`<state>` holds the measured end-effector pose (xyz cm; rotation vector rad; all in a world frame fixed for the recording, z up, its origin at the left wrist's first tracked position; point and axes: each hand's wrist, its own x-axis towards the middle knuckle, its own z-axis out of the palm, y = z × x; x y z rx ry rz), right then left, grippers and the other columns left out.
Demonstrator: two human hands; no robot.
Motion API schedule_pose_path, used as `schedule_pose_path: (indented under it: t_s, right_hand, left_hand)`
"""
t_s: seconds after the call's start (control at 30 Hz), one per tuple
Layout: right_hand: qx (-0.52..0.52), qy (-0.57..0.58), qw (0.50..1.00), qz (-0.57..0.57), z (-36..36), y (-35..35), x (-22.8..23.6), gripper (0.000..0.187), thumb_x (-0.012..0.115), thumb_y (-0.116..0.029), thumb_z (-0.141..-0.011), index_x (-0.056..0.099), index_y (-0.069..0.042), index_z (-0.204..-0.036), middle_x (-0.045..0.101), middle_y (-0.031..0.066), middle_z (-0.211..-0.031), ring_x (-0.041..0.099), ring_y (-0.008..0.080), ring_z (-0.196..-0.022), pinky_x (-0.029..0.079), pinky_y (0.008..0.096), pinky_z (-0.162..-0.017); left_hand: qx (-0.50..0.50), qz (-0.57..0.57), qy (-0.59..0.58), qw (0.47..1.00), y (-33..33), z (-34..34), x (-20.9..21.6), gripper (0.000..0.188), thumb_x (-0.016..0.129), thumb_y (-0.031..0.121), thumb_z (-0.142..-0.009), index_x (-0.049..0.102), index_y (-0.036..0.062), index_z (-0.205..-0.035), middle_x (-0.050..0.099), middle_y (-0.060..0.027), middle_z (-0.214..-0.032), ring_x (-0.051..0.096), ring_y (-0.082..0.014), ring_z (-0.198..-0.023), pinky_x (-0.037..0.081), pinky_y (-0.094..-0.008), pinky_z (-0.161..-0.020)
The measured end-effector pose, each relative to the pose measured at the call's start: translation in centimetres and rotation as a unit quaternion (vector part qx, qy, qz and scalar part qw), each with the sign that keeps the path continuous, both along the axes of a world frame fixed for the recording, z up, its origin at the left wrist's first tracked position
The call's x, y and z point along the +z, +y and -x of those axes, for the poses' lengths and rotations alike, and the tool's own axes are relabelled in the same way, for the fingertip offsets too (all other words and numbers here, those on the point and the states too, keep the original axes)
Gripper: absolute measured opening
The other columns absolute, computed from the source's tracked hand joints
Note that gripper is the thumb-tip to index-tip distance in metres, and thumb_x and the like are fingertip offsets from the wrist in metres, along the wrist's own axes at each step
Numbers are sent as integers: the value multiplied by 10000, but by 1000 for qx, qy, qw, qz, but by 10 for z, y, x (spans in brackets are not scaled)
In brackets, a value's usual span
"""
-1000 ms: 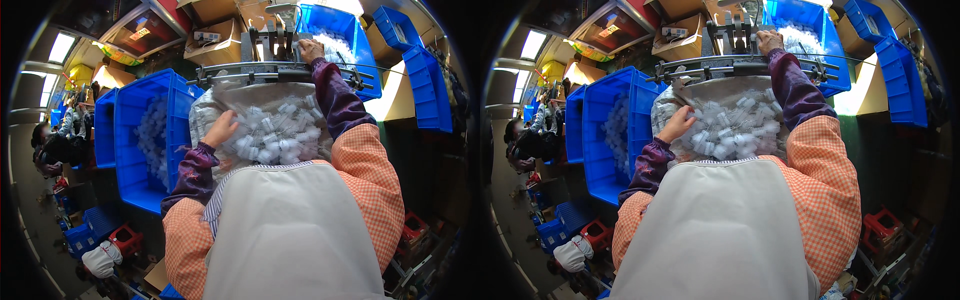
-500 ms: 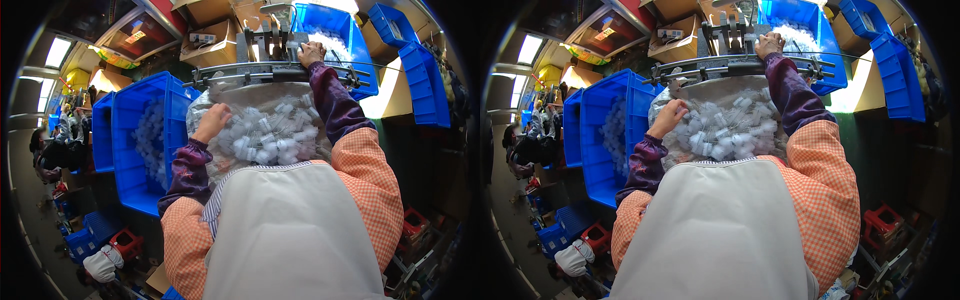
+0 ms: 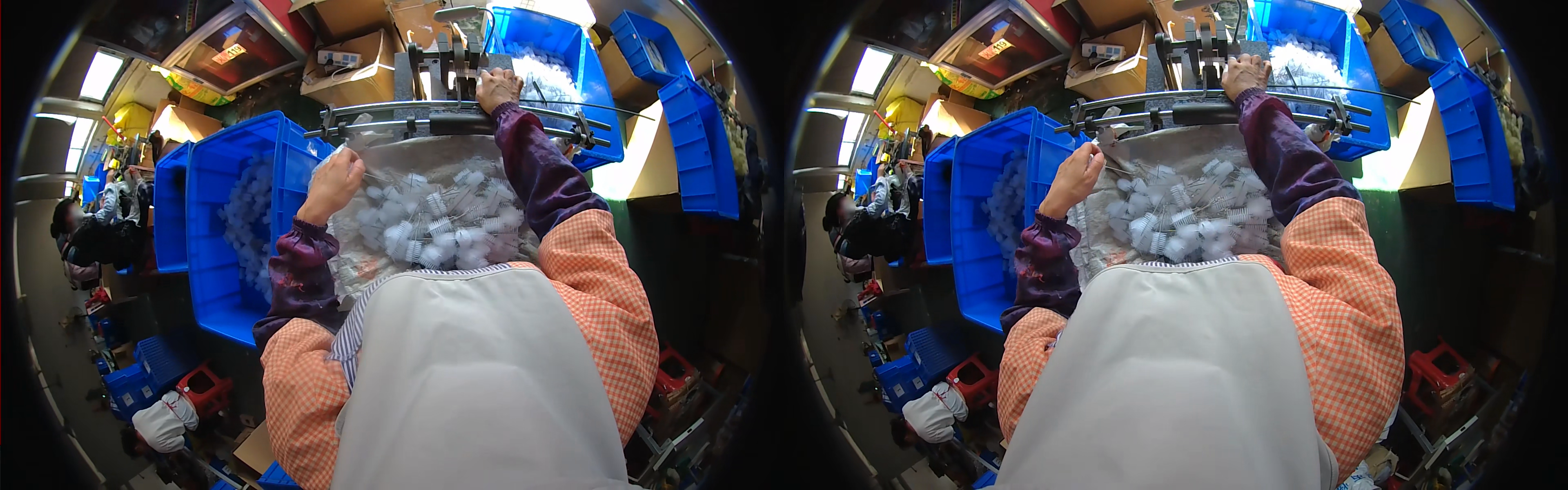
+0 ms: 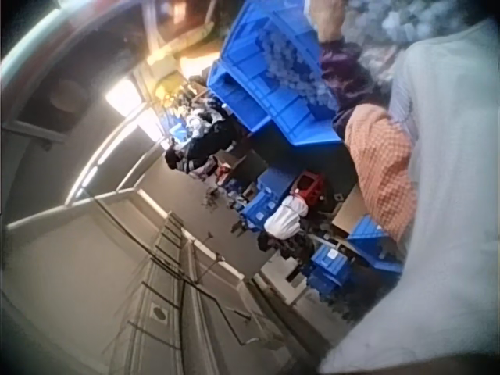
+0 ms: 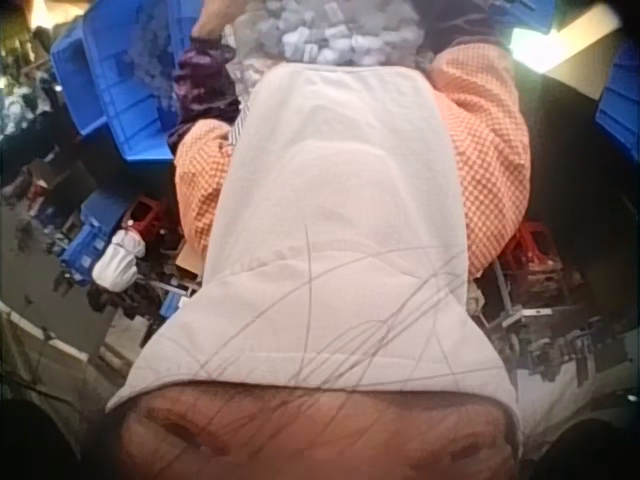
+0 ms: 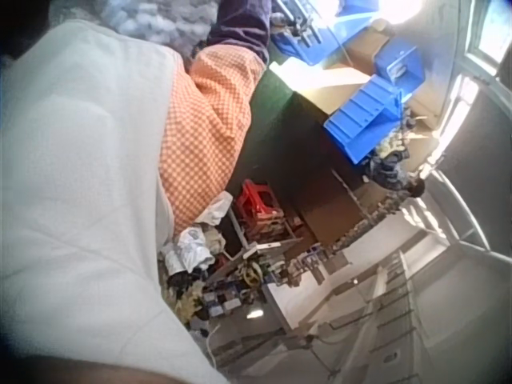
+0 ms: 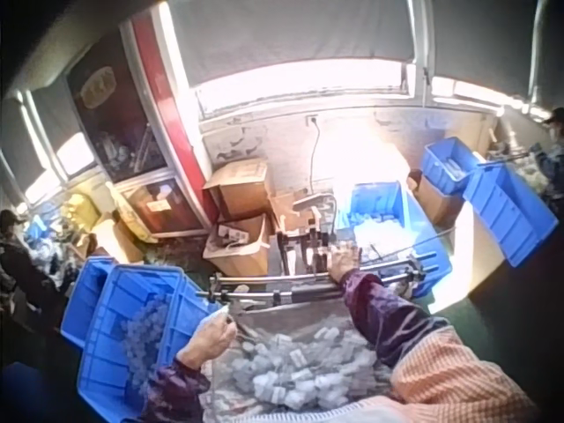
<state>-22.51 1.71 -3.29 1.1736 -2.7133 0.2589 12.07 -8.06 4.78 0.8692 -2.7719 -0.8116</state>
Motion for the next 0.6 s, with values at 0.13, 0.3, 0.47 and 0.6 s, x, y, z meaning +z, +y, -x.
schedule_pose_path:
  t_s: [0.13,0.3,0.47,0.6]
  right_hand:
    - [4,-2,1000,-5,24,20,-2,281,469,-262,-799,599,-119,-1003,552,98,-1072,515,271,-1040,318,434,-885]
    - [-14,-63,995,-79,54,23,7,261,470,-188,-809,560,-113,-1042,571,118,-1093,557,263,-1033,381,436,-863]
    - [-66,-18,993,-96,89,36,19,254,510,-240,-792,599,-116,-996,615,143,-1013,592,284,-968,426,447,-830]
    - [-241,-71,968,-17,118,70,25,479,568,-389,-763,502,-90,-1132,601,204,-1025,593,316,-968,443,445,-797]
  left_hand:
    - [12,-143,43,989,-3,-1,-15,255,390,205,-876,518,0,-957,577,-214,-922,553,-358,-877,428,-376,-785]
    - [-39,-157,142,977,11,21,-27,203,400,164,-915,528,22,-984,487,-13,-755,497,-68,-602,427,-212,-535]
    - [-71,-188,177,964,41,51,-8,193,481,97,-892,556,-9,-1035,541,-35,-809,527,-80,-616,459,-217,-572]
    - [-73,-194,218,954,61,71,-5,184,546,61,-852,581,-21,-1013,585,-63,-861,591,-98,-693,478,-217,-612]
